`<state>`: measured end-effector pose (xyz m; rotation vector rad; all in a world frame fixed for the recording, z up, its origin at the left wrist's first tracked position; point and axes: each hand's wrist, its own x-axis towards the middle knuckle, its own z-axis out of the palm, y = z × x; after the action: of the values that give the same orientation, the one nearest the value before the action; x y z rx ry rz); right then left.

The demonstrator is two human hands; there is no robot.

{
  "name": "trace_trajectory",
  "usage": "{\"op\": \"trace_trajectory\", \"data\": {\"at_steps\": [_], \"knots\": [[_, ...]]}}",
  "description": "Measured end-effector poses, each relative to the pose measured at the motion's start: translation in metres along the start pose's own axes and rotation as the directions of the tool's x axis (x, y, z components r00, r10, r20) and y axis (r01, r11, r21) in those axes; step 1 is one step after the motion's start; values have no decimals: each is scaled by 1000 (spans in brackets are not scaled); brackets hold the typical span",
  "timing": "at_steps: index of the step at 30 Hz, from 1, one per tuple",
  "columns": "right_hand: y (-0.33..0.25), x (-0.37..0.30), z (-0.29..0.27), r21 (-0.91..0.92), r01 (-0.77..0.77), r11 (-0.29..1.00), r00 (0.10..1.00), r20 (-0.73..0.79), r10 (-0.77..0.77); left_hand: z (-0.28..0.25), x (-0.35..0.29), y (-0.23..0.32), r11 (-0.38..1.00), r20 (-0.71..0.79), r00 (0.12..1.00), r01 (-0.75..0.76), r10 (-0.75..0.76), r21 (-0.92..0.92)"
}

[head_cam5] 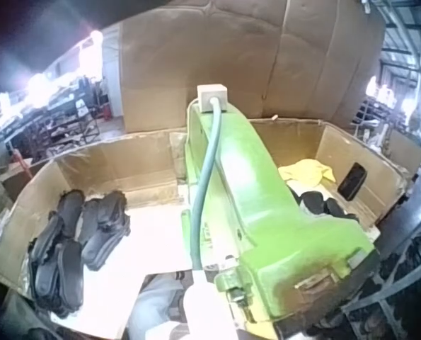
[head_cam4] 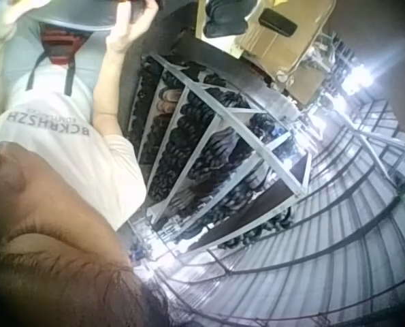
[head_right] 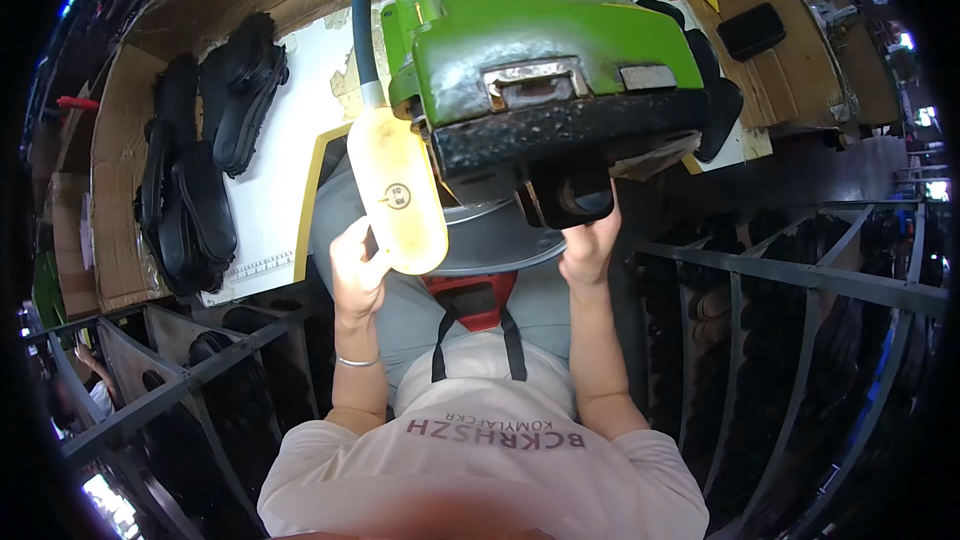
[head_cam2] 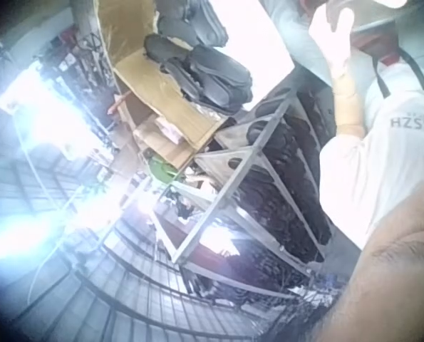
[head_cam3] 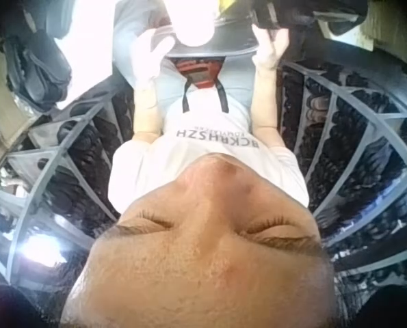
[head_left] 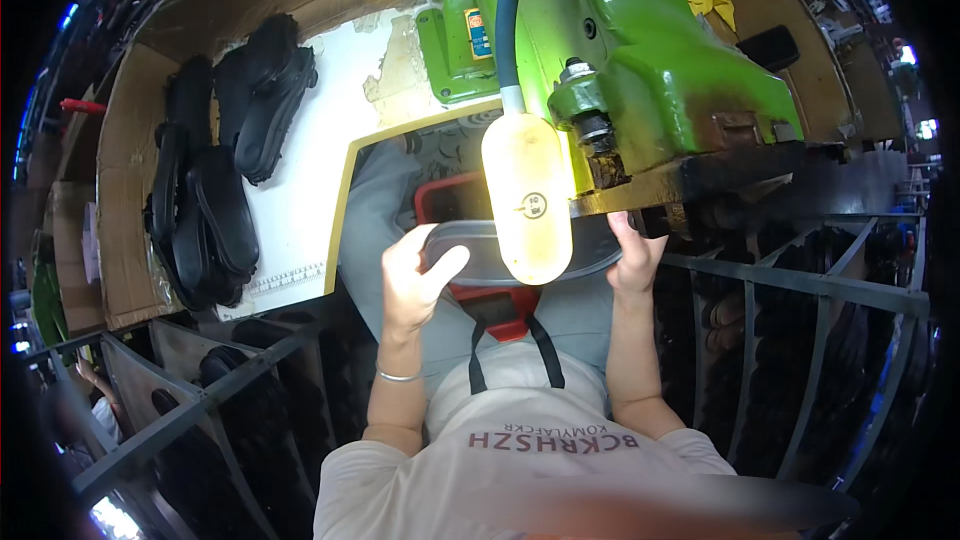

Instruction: Operating an industrial machine to assemble shoe components in a factory setting.

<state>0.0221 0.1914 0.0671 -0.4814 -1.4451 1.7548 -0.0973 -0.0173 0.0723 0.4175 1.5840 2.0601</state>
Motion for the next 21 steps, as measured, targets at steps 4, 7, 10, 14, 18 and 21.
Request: {"op": "trace_trajectory", "data": {"at_steps": [4, 7, 10, 14, 18, 21], "knots": [[-4, -5, 15, 4, -33, 999, 994, 108, 32, -29, -26, -24, 991, -10, 991, 132, -132, 18], [-4, -3, 22, -48, -29, 998, 975, 219, 39, -35, -40, -33, 984, 77, 981, 177, -179, 29], [1, -4, 18, -65, -76, 995, 962, 259, 91, -31, -41, -35, 975, 148, 963, 217, -223, 57], [1, 5, -14, 93, -56, 994, 998, -17, 58, 12, -9, -5, 934, 208, 978, -107, 36, 340], [9, 31, -55, 217, -28, 976, 993, -105, 51, 45, 14, -9, 875, 224, 954, -277, 200, 397], [3, 30, -47, 254, -56, 966, 994, -81, 79, 44, 23, -17, 923, 175, 951, -294, 256, 249]]}}
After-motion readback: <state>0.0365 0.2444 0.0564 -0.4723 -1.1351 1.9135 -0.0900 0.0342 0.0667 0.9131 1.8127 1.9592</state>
